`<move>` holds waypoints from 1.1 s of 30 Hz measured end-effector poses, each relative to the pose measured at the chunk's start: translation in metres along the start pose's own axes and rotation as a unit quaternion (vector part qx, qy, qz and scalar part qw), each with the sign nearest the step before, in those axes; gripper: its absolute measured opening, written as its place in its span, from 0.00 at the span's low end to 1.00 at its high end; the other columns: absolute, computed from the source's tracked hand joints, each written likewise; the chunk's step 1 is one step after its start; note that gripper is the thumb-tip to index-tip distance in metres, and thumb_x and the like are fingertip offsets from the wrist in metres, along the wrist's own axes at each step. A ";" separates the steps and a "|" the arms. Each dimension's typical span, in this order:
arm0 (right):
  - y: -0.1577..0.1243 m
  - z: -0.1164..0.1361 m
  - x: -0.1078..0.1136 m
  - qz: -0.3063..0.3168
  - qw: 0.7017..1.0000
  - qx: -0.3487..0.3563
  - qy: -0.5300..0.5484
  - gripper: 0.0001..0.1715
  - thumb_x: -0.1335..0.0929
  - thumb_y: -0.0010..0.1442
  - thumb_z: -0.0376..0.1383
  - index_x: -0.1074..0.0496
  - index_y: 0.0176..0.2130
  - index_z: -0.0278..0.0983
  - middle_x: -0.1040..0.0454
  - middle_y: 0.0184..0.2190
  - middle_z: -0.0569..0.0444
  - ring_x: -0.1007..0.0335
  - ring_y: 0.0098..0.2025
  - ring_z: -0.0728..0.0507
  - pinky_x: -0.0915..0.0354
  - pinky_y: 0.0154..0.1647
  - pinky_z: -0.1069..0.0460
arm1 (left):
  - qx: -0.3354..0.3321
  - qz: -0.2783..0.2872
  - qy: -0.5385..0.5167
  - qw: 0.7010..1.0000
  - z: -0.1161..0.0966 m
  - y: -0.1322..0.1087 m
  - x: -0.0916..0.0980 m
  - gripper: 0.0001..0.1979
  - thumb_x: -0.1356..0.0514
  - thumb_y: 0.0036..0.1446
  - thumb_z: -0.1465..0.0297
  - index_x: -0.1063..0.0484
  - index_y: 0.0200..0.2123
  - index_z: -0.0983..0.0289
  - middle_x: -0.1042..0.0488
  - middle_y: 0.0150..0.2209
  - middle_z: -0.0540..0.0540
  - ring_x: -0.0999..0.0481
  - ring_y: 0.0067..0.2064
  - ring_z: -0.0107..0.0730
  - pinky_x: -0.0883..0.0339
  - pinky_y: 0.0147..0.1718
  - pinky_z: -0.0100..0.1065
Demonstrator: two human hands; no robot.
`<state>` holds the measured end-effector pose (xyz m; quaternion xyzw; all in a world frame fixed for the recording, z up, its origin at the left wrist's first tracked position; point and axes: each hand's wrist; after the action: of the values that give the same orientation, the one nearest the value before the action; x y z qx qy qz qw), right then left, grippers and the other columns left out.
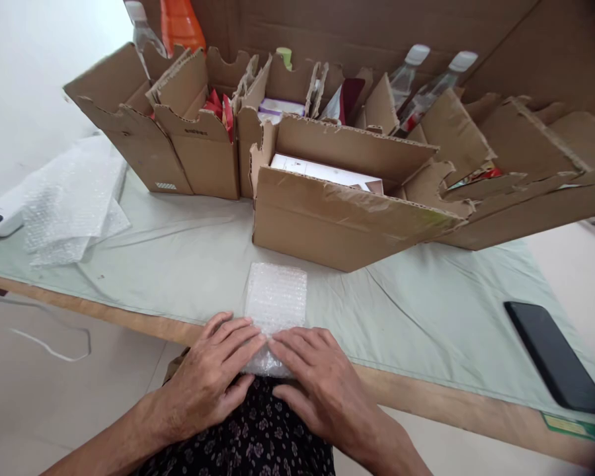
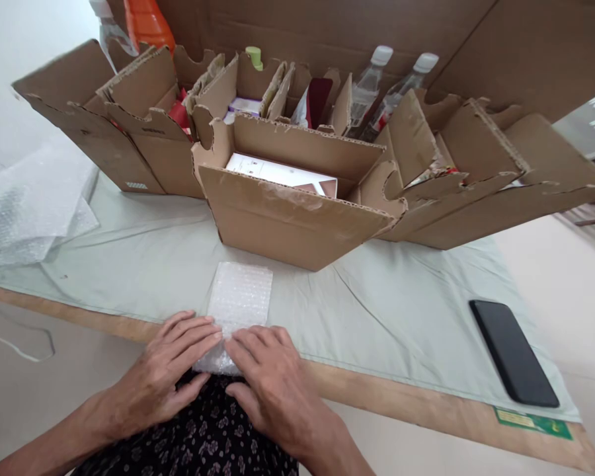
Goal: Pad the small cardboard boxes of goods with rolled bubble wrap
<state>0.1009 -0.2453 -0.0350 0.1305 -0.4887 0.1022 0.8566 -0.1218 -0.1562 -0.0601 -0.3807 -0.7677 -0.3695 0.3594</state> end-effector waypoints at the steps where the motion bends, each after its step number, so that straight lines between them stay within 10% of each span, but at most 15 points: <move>1: -0.001 0.000 -0.002 0.000 1.000 0.002 -0.020 0.20 0.31 0.66 0.32 0.30 0.57 0.36 0.23 0.55 0.46 0.29 0.53 0.36 0.33 0.52 0.40 | 0.000 0.002 0.002 1.000 0.002 0.000 -0.002 0.28 0.41 0.60 0.79 0.35 0.64 0.65 0.23 0.58 0.63 0.28 0.63 0.49 0.40 0.66 0.57; 8: 0.006 -0.009 0.001 -0.015 0.998 -0.023 0.059 0.17 0.35 0.70 0.28 0.29 0.55 0.41 0.20 0.46 0.54 0.26 0.46 0.43 0.31 0.48 0.46 | 0.019 -0.048 -0.039 0.998 0.003 0.005 0.004 0.20 0.40 0.61 0.78 0.30 0.56 0.62 0.28 0.62 0.66 0.29 0.62 0.51 0.33 0.60 0.53; 11: 0.013 -0.016 0.003 -0.023 0.993 -0.048 0.102 0.17 0.36 0.72 0.31 0.29 0.58 0.42 0.19 0.45 0.55 0.23 0.45 0.45 0.29 0.49 0.47 | 0.076 -0.079 -0.099 0.989 0.000 0.015 0.006 0.13 0.43 0.65 0.77 0.28 0.52 0.60 0.22 0.47 0.60 0.23 0.49 0.42 0.28 0.48 0.44; 16: 0.015 -0.015 0.000 -0.181 0.980 -0.061 -0.054 0.14 0.35 0.71 0.33 0.28 0.55 0.37 0.22 0.53 0.43 0.25 0.53 0.37 0.30 0.50 0.42 | 0.152 -0.104 -0.036 0.982 0.012 0.039 -0.001 0.11 0.42 0.68 0.71 0.28 0.52 0.64 0.23 0.34 0.54 0.26 0.36 0.38 0.31 0.38 0.41; 22: 0.027 -0.012 -0.007 -0.082 0.990 -0.006 -0.113 0.19 0.35 0.69 0.30 0.29 0.58 0.35 0.22 0.54 0.41 0.27 0.54 0.34 0.30 0.51 0.39 | 0.203 -0.133 -0.045 0.969 0.022 0.043 -0.001 0.14 0.41 0.68 0.68 0.27 0.54 0.63 0.23 0.42 0.58 0.24 0.44 0.42 0.29 0.45 0.44; 28: 0.038 -0.026 -0.003 -0.208 0.966 -0.123 0.093 0.17 0.35 0.70 0.34 0.26 0.56 0.40 0.18 0.48 0.48 0.20 0.47 0.40 0.24 0.49 0.45 | 0.381 -0.119 -0.356 0.845 0.001 0.018 0.010 0.25 0.38 0.65 0.59 0.32 0.61 0.62 0.22 0.53 0.63 0.20 0.52 0.45 0.24 0.52 0.44; 33: 0.028 0.000 -0.007 -0.164 0.902 -0.193 0.351 0.15 0.35 0.71 0.40 0.25 0.53 0.39 0.17 0.44 0.50 0.19 0.41 0.44 0.23 0.41 0.52 | 0.344 -0.043 -0.578 0.739 -0.016 0.031 0.003 0.30 0.35 0.62 0.56 0.33 0.63 0.62 0.25 0.61 0.64 0.24 0.61 0.49 0.31 0.63 0.46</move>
<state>0.0884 -0.2192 -0.0375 -0.0031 -0.1383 -0.0970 0.9856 -0.0925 -0.1554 -0.0414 -0.3377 -0.9185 0.1958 -0.0633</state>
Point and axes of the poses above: each hand's wrist, its own y-axis towards the middle knuckle, its own x-axis out of the back of the hand, z = x × y
